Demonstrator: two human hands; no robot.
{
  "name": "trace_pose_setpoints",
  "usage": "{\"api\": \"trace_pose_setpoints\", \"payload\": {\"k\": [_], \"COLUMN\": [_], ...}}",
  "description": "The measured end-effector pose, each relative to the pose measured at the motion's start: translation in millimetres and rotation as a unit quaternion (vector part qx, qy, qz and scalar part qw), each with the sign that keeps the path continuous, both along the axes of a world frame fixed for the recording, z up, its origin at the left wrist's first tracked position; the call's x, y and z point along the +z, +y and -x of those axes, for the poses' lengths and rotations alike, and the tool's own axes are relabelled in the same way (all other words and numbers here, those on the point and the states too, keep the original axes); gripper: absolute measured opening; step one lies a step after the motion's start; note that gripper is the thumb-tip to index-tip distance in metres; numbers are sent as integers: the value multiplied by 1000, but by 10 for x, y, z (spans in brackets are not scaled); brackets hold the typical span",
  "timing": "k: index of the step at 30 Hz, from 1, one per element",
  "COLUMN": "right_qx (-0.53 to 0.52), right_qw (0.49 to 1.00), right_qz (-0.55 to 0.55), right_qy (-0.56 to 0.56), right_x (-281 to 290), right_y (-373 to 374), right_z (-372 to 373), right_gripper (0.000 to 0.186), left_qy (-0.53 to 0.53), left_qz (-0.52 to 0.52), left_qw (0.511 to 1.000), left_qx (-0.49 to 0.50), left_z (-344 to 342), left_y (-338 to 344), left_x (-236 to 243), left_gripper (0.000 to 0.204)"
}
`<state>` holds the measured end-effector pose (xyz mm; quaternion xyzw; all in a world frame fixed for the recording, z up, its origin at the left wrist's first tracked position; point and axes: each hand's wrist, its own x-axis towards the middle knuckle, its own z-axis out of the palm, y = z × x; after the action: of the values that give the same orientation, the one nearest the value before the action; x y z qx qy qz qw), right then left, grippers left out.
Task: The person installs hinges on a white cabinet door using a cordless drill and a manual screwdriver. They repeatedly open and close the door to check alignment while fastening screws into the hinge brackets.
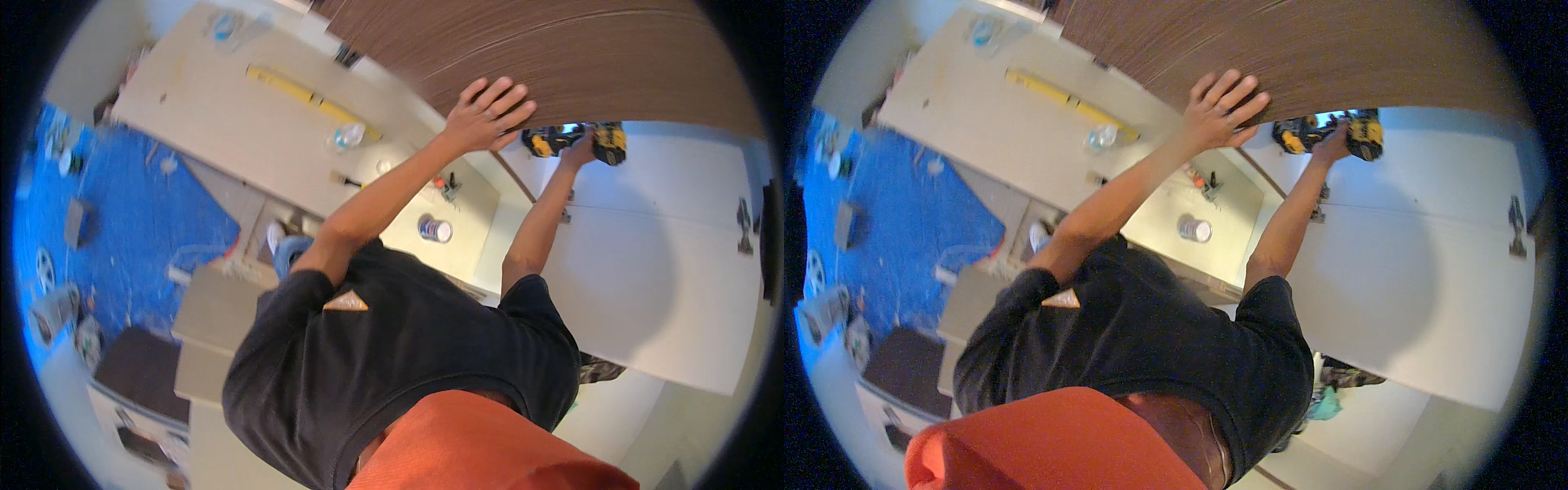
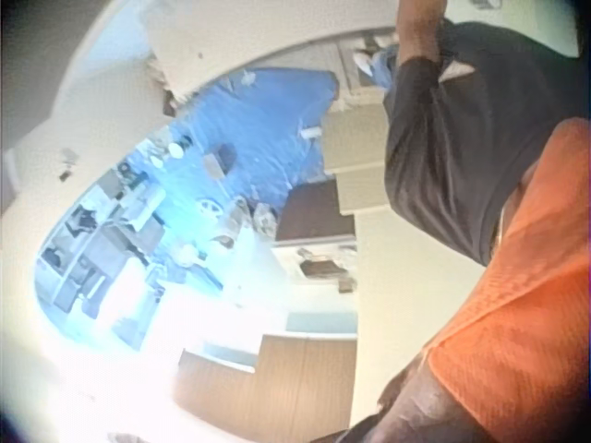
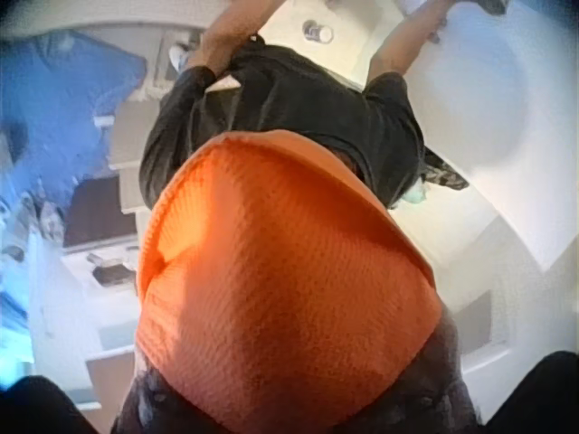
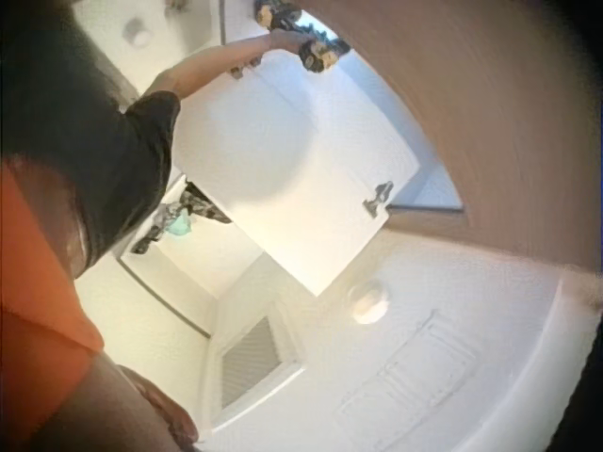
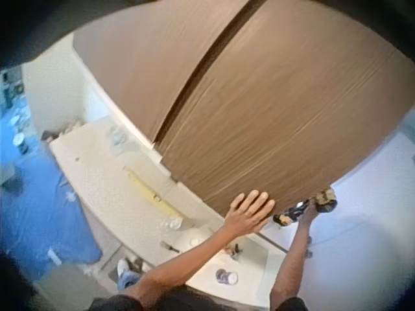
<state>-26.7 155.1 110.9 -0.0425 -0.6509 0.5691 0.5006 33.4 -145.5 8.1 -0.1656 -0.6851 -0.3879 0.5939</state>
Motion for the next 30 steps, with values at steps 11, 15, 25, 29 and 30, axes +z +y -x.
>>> {"api": "trace_pose_setpoints", "payload": {"k": [11,15,25,29,30], "right_qx": [20,43,-113,48,122], "right_qw": [1000,999,980,996,992], "right_qz": [-14,-6,-161,-32,-16], "right_qy": [-4,17,-18,-62,-9], "right_x": [109,127,-189,-144,-157], "right_y": [-358,-383,225,217,154], "right_z": [129,91,457,480,478], "right_gripper": [28,28,36,36,40], "left_qy": [52,26,119,200,233], "left_qz": [-5,9,32,88,77], "left_qw": [998,999,973,970,965], "left_qx": [-30,45,-193,-106,-90], "left_z": [362,378,134,-426,-465], "left_y": [-581,-537,-683,-740,-774], "left_x": [711,803,497,343,337], "left_gripper": [51,52,56,68,67]}}
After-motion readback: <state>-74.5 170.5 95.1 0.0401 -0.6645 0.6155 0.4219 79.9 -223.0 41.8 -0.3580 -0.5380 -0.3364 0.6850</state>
